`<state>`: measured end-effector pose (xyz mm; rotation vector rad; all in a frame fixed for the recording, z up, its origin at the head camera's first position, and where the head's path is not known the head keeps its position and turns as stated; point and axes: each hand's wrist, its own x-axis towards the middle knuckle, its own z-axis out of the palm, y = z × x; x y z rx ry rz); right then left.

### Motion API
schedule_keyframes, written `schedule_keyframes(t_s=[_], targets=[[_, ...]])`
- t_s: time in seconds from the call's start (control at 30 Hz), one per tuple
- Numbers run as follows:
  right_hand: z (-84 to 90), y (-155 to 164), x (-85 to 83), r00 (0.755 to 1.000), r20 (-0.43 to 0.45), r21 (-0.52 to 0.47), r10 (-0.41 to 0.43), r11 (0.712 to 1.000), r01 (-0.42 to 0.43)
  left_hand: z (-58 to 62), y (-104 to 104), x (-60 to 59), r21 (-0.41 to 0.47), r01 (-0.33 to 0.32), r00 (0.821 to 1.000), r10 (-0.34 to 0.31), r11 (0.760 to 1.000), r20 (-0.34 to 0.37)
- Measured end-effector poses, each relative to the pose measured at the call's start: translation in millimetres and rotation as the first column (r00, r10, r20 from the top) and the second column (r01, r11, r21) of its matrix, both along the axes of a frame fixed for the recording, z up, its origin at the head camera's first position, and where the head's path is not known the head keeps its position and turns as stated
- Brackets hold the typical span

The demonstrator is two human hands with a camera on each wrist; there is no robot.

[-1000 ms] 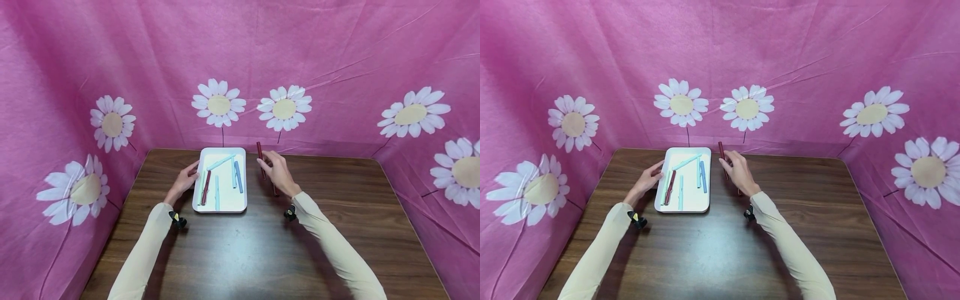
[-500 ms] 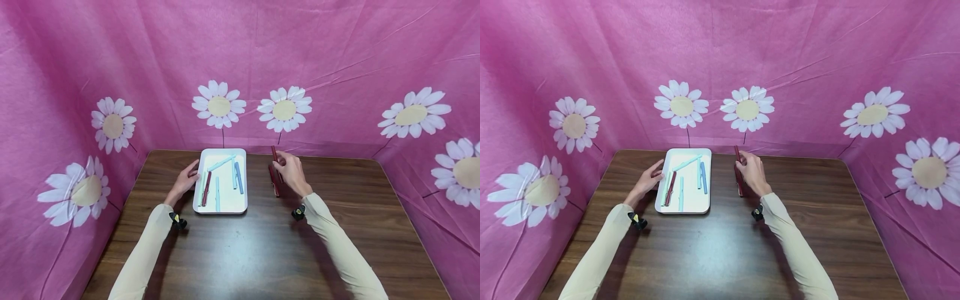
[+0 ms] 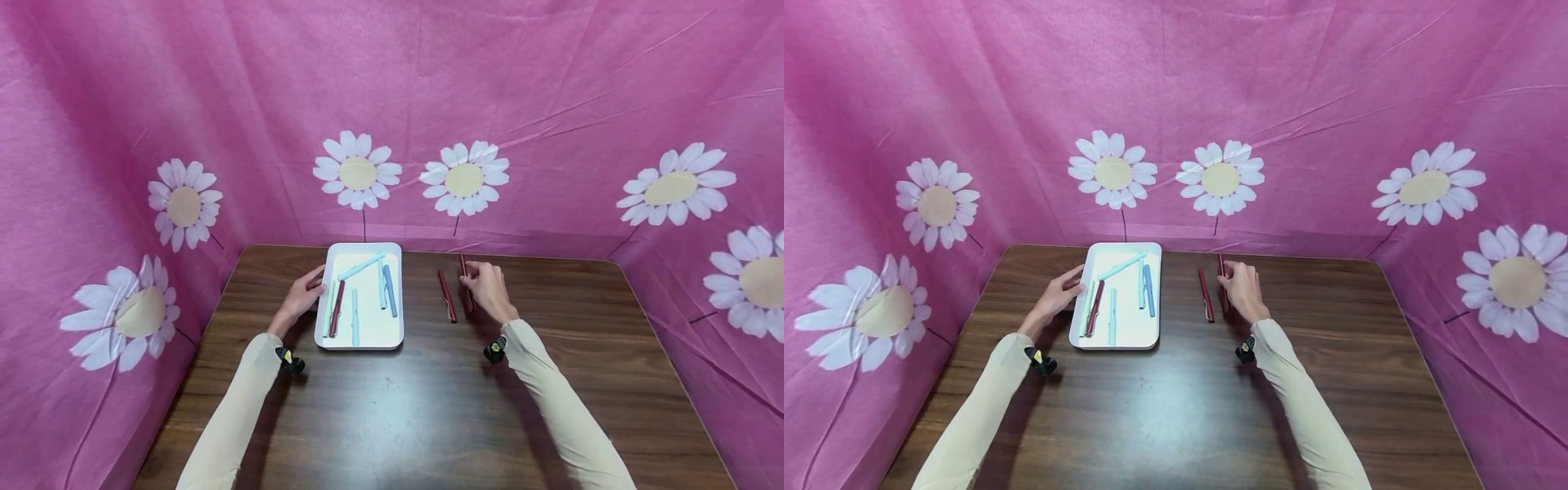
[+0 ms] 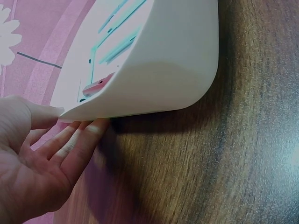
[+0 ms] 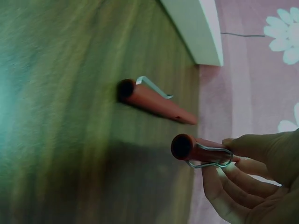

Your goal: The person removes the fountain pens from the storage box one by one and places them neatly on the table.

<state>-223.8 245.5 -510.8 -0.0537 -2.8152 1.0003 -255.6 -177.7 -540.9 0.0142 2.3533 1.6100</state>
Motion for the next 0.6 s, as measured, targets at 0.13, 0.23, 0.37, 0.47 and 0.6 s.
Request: schedule_keyframes(t_s=[0.13, 0.23, 0.37, 0.47, 0.6], targets=[[-10.8, 2, 1.7, 0.999, 0.046, 0.012, 0.000, 1.000, -0.001, -0.3, -1, -0.5, -0.001, 0.002, 1.000, -0.002, 1.000, -0.001], [-17.5, 2, 2.9, 0.998, 0.068, 0.010, -0.006, 1.000, 0.006, -0.6, -1, -1.3, -0.004, 0.003, 1.000, -0.003, 1.000, -0.006], [-23.4, 0, 3.2, 0.996, 0.079, 0.002, -0.029, 1.000, 0.029, -0.5, 0, -2.2, 0.004, -0.001, 1.000, 0.001, 1.000, -0.005], [-26.4, -3, 3.4, 0.995, 0.086, 0.015, -0.043, 0.999, 0.042, 0.0, 0, -2.1, 0.007, 0.002, 1.000, -0.002, 1.000, -0.009], [-31.5, -7, 3.3, 0.995, 0.089, 0.043, -0.038, 0.998, 0.034, 1.5, -2, -0.2, 0.003, 0.003, 1.000, -0.003, 1.000, -0.006]])
